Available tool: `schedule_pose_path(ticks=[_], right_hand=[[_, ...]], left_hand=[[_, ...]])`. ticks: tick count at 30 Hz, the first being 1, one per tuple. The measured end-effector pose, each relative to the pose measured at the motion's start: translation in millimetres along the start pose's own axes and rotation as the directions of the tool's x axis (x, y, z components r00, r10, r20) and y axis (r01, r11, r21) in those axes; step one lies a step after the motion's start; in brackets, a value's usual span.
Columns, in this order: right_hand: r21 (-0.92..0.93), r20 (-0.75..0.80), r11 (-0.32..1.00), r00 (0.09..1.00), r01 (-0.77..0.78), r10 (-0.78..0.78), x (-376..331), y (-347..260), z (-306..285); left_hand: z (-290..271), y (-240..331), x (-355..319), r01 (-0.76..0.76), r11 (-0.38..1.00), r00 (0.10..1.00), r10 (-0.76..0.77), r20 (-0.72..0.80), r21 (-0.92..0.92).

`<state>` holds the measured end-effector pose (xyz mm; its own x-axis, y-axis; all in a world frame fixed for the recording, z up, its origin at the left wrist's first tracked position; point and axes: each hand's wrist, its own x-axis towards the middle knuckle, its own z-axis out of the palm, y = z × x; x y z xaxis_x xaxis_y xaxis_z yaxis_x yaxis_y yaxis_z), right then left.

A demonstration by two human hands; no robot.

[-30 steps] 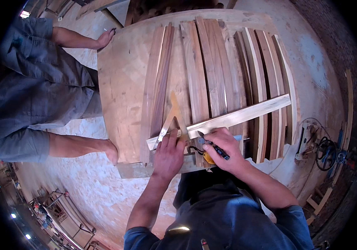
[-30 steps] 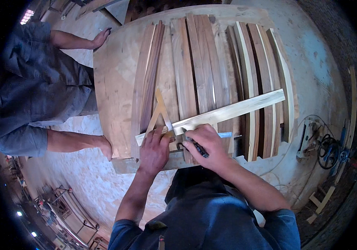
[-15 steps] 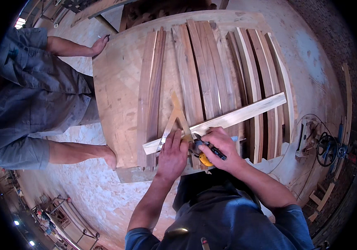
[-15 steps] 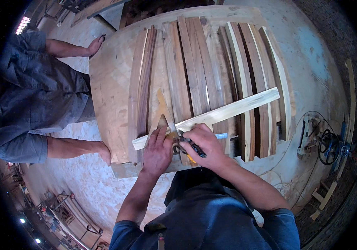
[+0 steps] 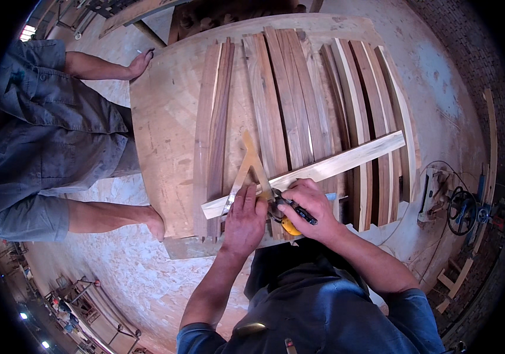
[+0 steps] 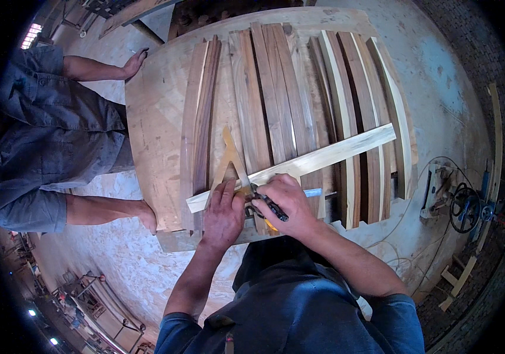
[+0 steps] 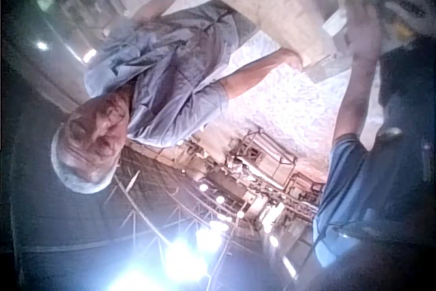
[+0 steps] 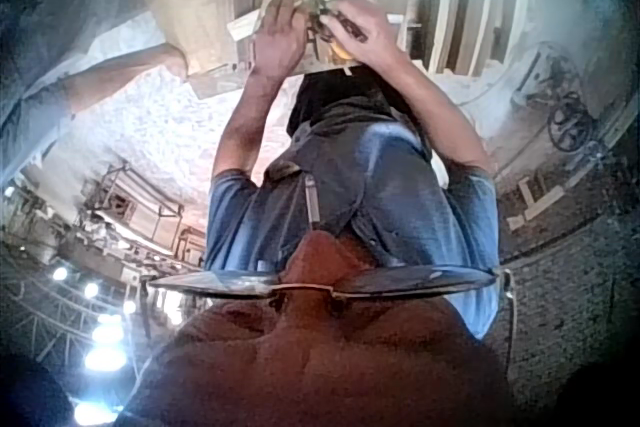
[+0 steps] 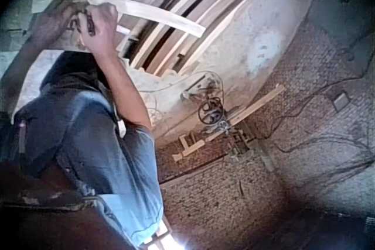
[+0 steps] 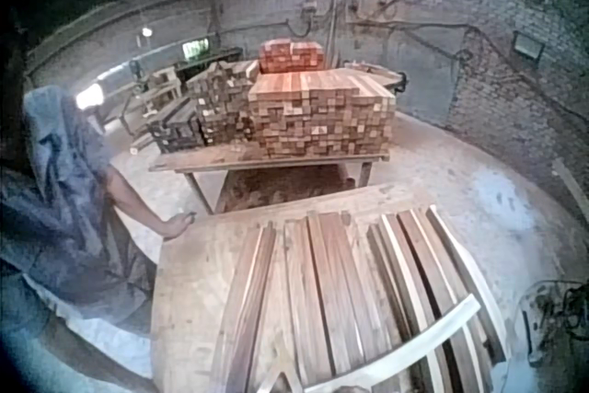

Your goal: The person measures and marks wooden planks on a workbench using a tape measure, a speed square, and a marker. They align the tools to draw straight lines and measure lengths on multiple pieces of wood.

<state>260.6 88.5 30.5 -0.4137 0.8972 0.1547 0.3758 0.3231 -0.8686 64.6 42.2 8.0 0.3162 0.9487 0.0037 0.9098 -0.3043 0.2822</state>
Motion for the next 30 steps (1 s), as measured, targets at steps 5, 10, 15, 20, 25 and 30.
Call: schedule_pose_path(ticks=[5, 10, 15, 20, 25, 30], right_hand=[[-0.019, 0.003, 1.000, 1.000, 0.002, -0.002, 0.6, -0.1, 0.5], [-0.034, 0.009, 0.999, 1.000, -0.004, 0.004, -0.4, 0.2, 1.5], [-0.034, 0.011, 0.999, 1.000, -0.005, 0.005, -1.8, 1.9, 3.6], [-0.030, 0.010, 1.000, 1.000, -0.010, 0.011, -1.6, 1.3, 4.1], [-0.036, 0.012, 0.999, 1.000, -0.010, 0.010, -1.1, 1.2, 3.9], [-0.026, 0.042, 1.000, 0.999, -0.001, 0.002, -0.6, 1.4, 2.2]], left_hand=[[-2.1, -0.5, 1.5, -0.007, 1.000, 1.000, 0.007, -0.002, -0.010], [-3.1, 0.5, 1.7, 0.001, 1.000, 1.000, -0.001, -0.007, -0.021], [-2.6, -0.4, 1.7, 0.007, 0.999, 1.000, -0.008, -0.016, -0.047], [-3.6, -0.3, 1.3, 0.004, 1.000, 1.000, -0.004, -0.007, -0.029], [-1.2, -0.7, 0.7, 0.007, 0.999, 1.000, -0.008, -0.005, -0.043], [-0.9, -1.1, 0.0, -0.006, 1.000, 1.000, 0.006, -0.012, -0.005]])
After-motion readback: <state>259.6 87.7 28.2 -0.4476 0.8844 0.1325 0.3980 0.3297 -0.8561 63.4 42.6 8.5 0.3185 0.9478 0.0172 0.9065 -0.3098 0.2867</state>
